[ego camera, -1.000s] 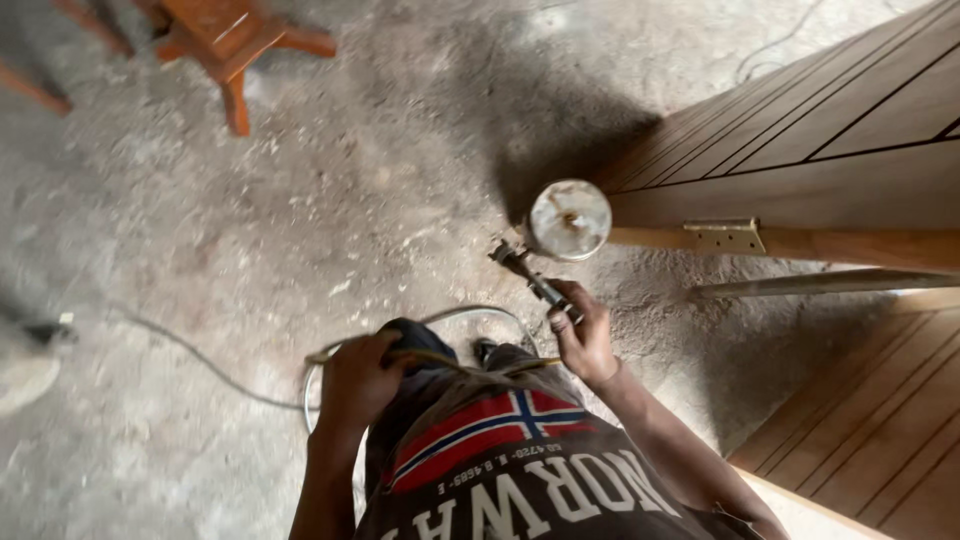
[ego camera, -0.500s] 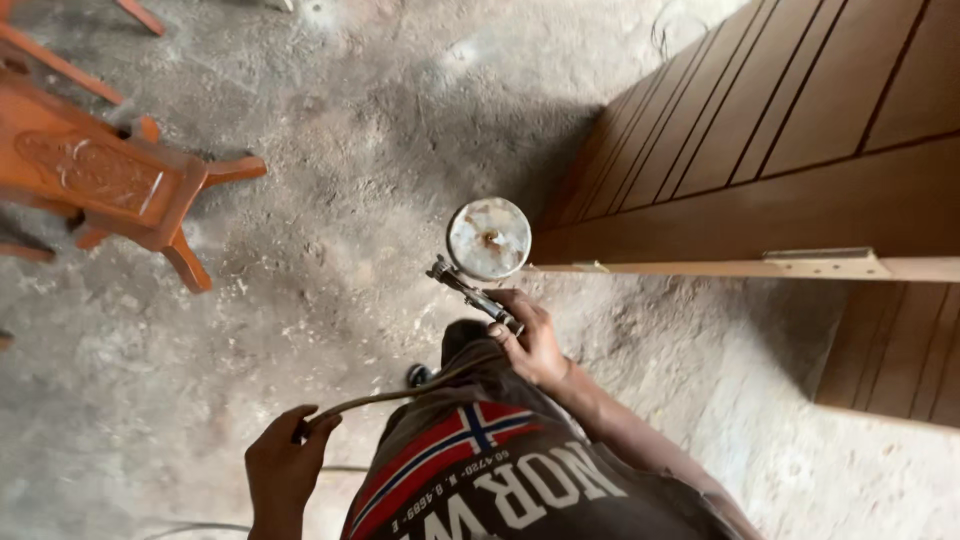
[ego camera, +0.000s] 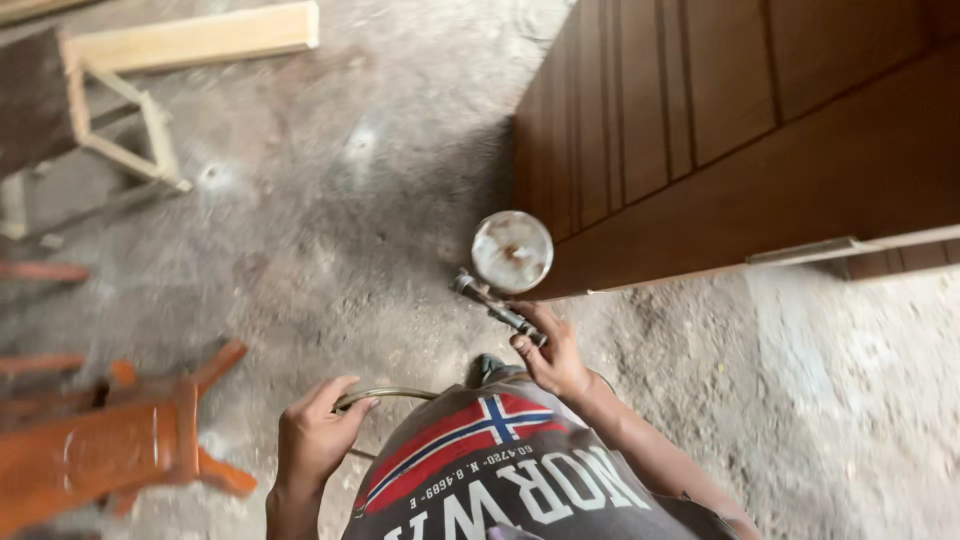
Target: The person uses a spray gun connected to an air compressor to apply a finish to a wooden cabinet. They move around the cabinet to cover different sides, then place the spray gun on a nearby table and inspect the cabinet surface by hand.
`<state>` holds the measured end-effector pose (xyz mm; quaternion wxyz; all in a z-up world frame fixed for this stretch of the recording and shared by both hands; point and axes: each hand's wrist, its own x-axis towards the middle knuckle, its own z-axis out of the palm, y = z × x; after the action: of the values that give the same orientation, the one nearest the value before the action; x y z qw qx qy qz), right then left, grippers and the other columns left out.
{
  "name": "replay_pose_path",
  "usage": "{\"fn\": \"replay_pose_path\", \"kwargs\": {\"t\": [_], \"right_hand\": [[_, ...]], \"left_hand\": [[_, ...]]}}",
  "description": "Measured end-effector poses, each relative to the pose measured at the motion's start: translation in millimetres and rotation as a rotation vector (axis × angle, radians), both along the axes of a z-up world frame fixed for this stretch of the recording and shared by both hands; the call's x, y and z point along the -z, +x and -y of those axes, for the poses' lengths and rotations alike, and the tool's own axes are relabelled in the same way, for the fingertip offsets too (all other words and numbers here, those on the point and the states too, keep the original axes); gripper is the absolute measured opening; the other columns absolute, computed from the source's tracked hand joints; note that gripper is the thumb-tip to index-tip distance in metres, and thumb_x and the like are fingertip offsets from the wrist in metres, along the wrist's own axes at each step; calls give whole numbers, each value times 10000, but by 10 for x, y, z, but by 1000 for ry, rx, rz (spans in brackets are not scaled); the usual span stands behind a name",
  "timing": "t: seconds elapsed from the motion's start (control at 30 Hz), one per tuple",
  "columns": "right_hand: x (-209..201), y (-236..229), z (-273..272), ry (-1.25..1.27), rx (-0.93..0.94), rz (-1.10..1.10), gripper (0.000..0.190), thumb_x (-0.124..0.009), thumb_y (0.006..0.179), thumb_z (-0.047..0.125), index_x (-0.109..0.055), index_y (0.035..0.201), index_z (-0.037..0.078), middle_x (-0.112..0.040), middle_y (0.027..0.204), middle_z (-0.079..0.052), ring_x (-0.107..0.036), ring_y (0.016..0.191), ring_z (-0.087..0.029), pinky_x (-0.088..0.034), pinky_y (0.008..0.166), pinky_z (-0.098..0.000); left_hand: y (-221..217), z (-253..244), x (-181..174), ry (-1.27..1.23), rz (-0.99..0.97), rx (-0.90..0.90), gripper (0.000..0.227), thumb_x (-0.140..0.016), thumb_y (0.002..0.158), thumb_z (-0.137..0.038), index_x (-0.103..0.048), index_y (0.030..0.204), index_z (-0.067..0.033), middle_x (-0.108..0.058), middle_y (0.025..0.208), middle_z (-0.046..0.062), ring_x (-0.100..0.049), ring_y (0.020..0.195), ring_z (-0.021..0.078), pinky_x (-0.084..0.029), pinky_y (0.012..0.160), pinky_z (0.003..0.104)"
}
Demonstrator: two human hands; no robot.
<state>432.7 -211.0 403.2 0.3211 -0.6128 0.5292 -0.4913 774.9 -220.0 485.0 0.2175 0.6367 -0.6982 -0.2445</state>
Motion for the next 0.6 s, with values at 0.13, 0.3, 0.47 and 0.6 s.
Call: {"fn": "replay_pose_path", "kwargs": {"t": [0.13,0.3,0.47,0.6], "right_hand": [[12,-119,3,104,344,47,451,-638,979,271,-614,1315,-29,-675,923,-147,-608,754,-207,-492,672,-345],[-27,-28,-298,216,730,120,415,-516,1028,230,-599,1354,-15,-570,670,-28,-537,587,-115,-447,552,-289],[-136,676,-436,207,1130,-62,399,-486,1059,276,-604,1312,-9,-626,683,-17,-595,618,-111,-480,587,-290],[-313,1464,-327,293,1332,-126,443,-477,1059,305,-596,1344,-13,-623,684,-28,-601,622,-114,-471,581,-292]], "left_hand": [[-128,844,-42,13,6,226,390,-890,716,-231,-753,1051,-87,-761,872,128,-771,717,232,-583,624,343],[-423,1753,80,-33,-20,564,387,-905,674,-226,-760,1001,-80,-780,931,118,-756,732,266,-582,636,373],[-583,2524,405,43,-139,902,378,-880,716,-239,-747,1021,-58,-769,945,121,-765,756,248,-604,643,359],[-501,2986,546,145,-135,1158,355,-876,739,-267,-749,1000,-61,-771,898,98,-755,730,248,-588,646,376]]}}
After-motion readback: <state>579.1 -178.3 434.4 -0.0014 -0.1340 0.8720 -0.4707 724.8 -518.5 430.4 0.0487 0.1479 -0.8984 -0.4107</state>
